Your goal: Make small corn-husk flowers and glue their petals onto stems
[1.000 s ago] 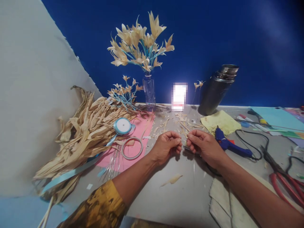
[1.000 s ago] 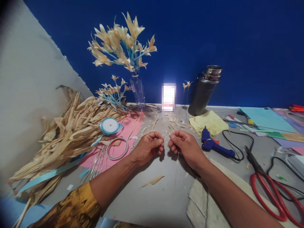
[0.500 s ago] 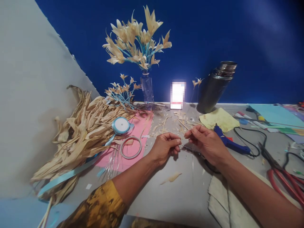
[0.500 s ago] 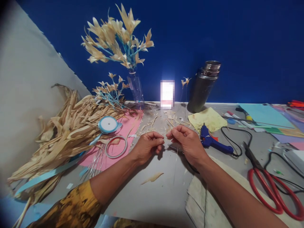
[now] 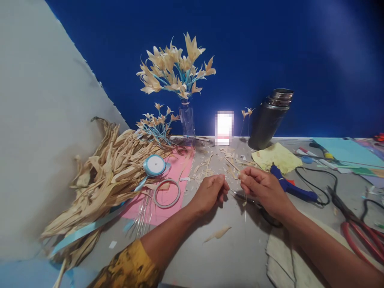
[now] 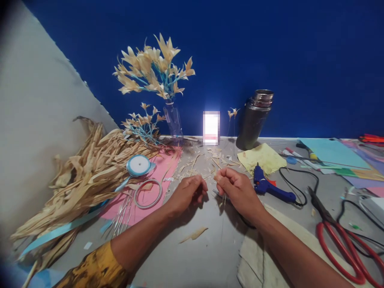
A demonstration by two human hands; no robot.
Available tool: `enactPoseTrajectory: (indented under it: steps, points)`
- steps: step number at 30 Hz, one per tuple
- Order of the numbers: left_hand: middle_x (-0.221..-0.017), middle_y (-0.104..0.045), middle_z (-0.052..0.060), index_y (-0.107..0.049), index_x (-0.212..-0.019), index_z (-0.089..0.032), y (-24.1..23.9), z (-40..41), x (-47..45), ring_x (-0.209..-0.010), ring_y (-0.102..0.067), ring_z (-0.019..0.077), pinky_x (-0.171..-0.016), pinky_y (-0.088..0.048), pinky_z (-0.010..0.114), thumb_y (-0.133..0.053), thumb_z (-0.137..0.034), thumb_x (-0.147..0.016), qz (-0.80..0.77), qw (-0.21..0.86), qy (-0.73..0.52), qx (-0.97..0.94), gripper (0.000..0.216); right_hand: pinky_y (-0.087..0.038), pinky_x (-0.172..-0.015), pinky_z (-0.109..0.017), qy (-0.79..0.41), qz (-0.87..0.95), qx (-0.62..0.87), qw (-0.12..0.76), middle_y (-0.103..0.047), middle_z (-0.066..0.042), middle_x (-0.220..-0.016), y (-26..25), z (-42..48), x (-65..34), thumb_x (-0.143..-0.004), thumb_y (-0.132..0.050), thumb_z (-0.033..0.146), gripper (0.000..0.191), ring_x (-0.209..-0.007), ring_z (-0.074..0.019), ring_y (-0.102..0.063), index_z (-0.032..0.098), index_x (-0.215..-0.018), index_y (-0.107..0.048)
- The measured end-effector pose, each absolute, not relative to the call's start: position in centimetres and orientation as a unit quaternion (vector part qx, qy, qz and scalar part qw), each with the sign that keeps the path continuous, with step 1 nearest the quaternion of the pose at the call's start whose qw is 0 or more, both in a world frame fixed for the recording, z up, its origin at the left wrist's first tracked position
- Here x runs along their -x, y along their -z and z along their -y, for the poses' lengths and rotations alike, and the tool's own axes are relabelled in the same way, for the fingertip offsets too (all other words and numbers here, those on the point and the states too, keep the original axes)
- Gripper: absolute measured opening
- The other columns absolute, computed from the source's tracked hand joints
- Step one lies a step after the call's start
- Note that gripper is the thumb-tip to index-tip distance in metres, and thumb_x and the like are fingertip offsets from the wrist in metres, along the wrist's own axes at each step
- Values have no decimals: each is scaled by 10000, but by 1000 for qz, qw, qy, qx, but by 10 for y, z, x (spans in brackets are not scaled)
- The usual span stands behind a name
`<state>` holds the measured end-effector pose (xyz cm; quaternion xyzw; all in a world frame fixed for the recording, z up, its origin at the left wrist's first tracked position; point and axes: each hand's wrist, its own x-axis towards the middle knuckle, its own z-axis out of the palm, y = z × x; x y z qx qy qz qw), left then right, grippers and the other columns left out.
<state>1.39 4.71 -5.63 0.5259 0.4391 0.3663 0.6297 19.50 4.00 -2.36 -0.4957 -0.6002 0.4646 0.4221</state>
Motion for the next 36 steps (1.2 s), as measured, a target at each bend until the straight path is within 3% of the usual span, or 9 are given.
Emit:
enactPoseTrajectory:
  steps: [3, 7, 11, 17, 20, 23, 27, 30, 36]
  points:
    - [-509, -470, -6, -554, -605, -193, 48, -46, -10, -487, -437, 115, -489, -304, 253, -426, -750, -883, -444, 548, -384, -596, 635, -379, -574, -293, -356, 703, 500, 359, -618, 18, -574, 28, -36, -191, -900, -602, 401, 264, -549, -157, -510, 238, -693, -613]
    - [-496, -390, -26, -439, -528, -209, 44, -42, -10, -516, -363, 121, -527, -274, 271, -458, -589, -930, -454, 491, -376, -642, 554, -421, -626, -302, -335, 738, 486, 327, -711, 6, -680, 35, -36, -187, -877, -596, 337, 139, -629, -183, -613, 247, -784, -646]
    - [-517, -472, -15, -501, -550, -206, 47, -45, -10, -541, -442, 131, -568, -332, 263, -500, -409, -923, -481, 459, -392, -636, 425, -412, -601, -297, -328, 731, 498, 332, -714, 15, -680, 37, -40, -191, -845, -627, 305, 70, -618, -185, -616, 250, -862, -668]
    - [-607, -599, 5, -619, -693, -194, 49, -49, -8, -536, -507, 121, -554, -390, 237, -565, -334, -875, -471, 516, -417, -581, 235, -396, -598, -304, -296, 741, 506, 328, -685, 12, -641, 32, -44, -196, -855, -588, 308, 135, -596, -179, -580, 246, -760, -662]
    - [-645, -638, 20, -637, -675, -178, 46, -50, -8, -515, -507, 100, -524, -394, 222, -607, -287, -834, -469, 528, -424, -567, 196, -384, -589, -301, -286, 737, 514, 333, -673, 13, -625, 31, -47, -198, -835, -609, 313, 127, -583, -175, -562, 243, -743, -660]
    - [-657, -660, 39, -668, -663, -157, 43, -52, -6, -504, -525, 96, -494, -404, 219, -668, -312, -800, -460, 568, -435, -526, 207, -387, -578, -293, -312, 711, 523, 353, -655, 16, -603, 33, -49, -200, -830, -636, 317, 137, -580, -172, -557, 236, -723, -667]
    - [-750, -699, 68, -738, -738, -139, 43, -52, -6, -620, -627, 141, -504, -446, 228, -805, -342, -694, -427, 629, -470, -448, 219, -393, -499, -264, -452, 609, 521, 393, -662, 15, -597, 37, -49, -195, -816, -690, 387, 197, -506, -139, -533, 218, -717, -668]
    - [-722, -700, 60, -757, -752, -146, 45, -47, -10, -598, -606, 137, -524, -450, 245, -823, -326, -681, -414, 635, -470, -452, 205, -380, -442, -242, -538, 522, 519, 410, -633, 23, -557, 39, -46, -187, -740, -768, 450, 271, -446, -117, -505, 212, -698, -647]
    - [-764, -685, 34, -731, -698, -194, 46, -36, -18, -721, -614, 153, -663, -465, 268, -705, -165, -759, -444, 471, -474, -597, 72, -378, -472, -242, -505, 565, 521, 393, -618, 19, -532, 38, -42, -185, -771, -723, 404, 220, -486, -127, -525, 203, -688, -692]
